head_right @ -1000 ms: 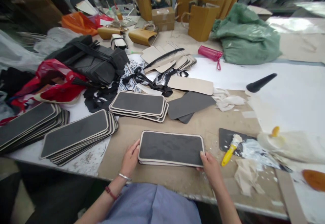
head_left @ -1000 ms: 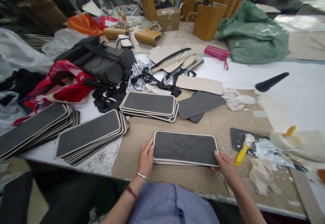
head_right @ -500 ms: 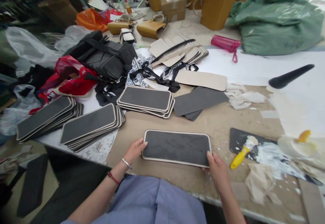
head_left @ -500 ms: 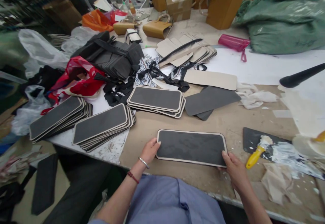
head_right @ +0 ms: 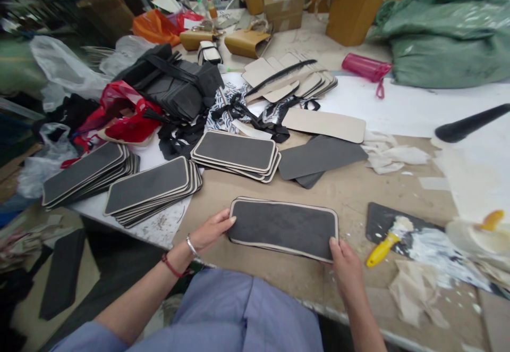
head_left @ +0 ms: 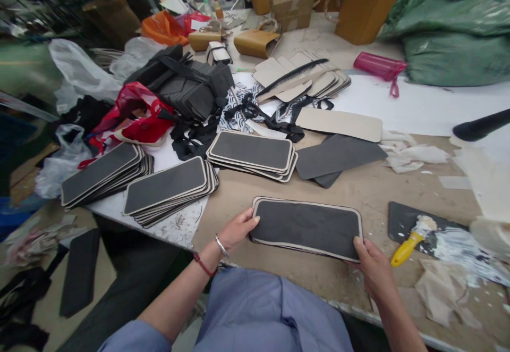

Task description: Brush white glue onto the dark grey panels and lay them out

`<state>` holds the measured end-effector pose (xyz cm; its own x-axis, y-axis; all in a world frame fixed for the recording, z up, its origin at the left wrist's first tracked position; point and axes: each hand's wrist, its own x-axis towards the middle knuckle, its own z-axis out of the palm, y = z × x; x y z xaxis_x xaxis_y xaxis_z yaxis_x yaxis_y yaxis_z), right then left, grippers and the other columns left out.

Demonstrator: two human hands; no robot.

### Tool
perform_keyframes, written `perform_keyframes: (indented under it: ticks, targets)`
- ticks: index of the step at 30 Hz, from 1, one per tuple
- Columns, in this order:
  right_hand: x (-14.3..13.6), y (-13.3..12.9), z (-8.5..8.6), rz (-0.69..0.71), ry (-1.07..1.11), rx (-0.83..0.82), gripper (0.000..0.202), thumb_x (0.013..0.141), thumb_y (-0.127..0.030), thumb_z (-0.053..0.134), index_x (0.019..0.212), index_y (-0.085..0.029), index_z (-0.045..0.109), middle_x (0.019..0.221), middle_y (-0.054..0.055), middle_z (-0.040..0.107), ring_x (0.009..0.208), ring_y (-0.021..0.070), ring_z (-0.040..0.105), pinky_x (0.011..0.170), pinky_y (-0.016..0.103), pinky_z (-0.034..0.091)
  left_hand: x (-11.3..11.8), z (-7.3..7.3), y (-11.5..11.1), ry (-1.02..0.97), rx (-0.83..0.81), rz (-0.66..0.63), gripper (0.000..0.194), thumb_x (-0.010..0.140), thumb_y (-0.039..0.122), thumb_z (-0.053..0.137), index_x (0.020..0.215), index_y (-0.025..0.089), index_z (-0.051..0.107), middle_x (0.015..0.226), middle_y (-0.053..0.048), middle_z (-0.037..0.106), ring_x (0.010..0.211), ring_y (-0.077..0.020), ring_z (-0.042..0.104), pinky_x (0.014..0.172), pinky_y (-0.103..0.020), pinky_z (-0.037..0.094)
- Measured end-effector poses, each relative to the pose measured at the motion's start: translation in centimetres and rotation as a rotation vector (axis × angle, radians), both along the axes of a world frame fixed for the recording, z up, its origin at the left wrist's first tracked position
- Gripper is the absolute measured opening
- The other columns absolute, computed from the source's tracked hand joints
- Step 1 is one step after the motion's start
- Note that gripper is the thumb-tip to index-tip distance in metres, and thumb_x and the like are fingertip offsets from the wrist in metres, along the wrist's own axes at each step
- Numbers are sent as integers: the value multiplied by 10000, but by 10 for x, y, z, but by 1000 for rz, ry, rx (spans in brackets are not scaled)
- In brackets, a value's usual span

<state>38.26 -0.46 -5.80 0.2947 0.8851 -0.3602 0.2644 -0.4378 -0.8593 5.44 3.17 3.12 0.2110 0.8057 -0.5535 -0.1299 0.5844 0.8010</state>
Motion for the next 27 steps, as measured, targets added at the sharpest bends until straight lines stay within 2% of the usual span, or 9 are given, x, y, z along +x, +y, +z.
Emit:
perform_keyframes:
  ticks: [5,8,12,17,23,25,27]
  targets:
    - [-1,1,6,-4,-21,-17,378,754,-520,457,819,-182,612,650,32,608,612,190,539,573,321,481,-1,-32,-8,167,65,-89,430,684,500,574,911,135,589,864,-59,662,836,-189,583,841,-354,431]
    - [-1,6,25,27,-174,20,358,738,-540,445,689,-211,578,592,28,576,587,199,521,544,317,447,-3,-43,-11,403,166,-172,368,764,479,444,873,155,580,849,-47,648,828,-180,569,795,-318,442]
    - [-7,14,70,85,-429,36,397,702,-591,405,564,-227,481,519,12,505,535,187,491,526,304,395,-3,-43,-11,689,248,-230,271,807,395,372,751,189,539,717,-19,595,702,-165,533,694,-287,422]
    - [-29,21,126,147,-597,86,412,695,-618,373,576,-238,477,520,4,507,522,176,493,518,279,377,-3,-41,-14,741,267,-196,224,826,348,359,730,208,504,664,-8,552,649,-163,507,639,-278,388]
    - [-52,23,162,167,-669,141,428,695,-647,355,607,-255,503,538,12,529,511,177,503,511,282,377,-1,-45,-18,740,271,-166,199,816,323,385,668,217,464,575,19,482,577,-149,477,602,-266,361]
    - [-54,24,169,182,-688,157,426,696,-645,364,606,-254,506,538,9,527,507,172,498,515,281,376,-2,-47,-18,725,271,-153,200,812,329,383,664,216,457,580,17,482,583,-150,479,605,-266,366]
    - [-51,27,170,178,-695,157,418,699,-631,377,604,-247,509,533,5,520,509,167,492,513,276,373,-3,-47,-19,704,274,-138,204,814,335,362,682,213,458,615,7,505,603,-153,488,604,-266,379]
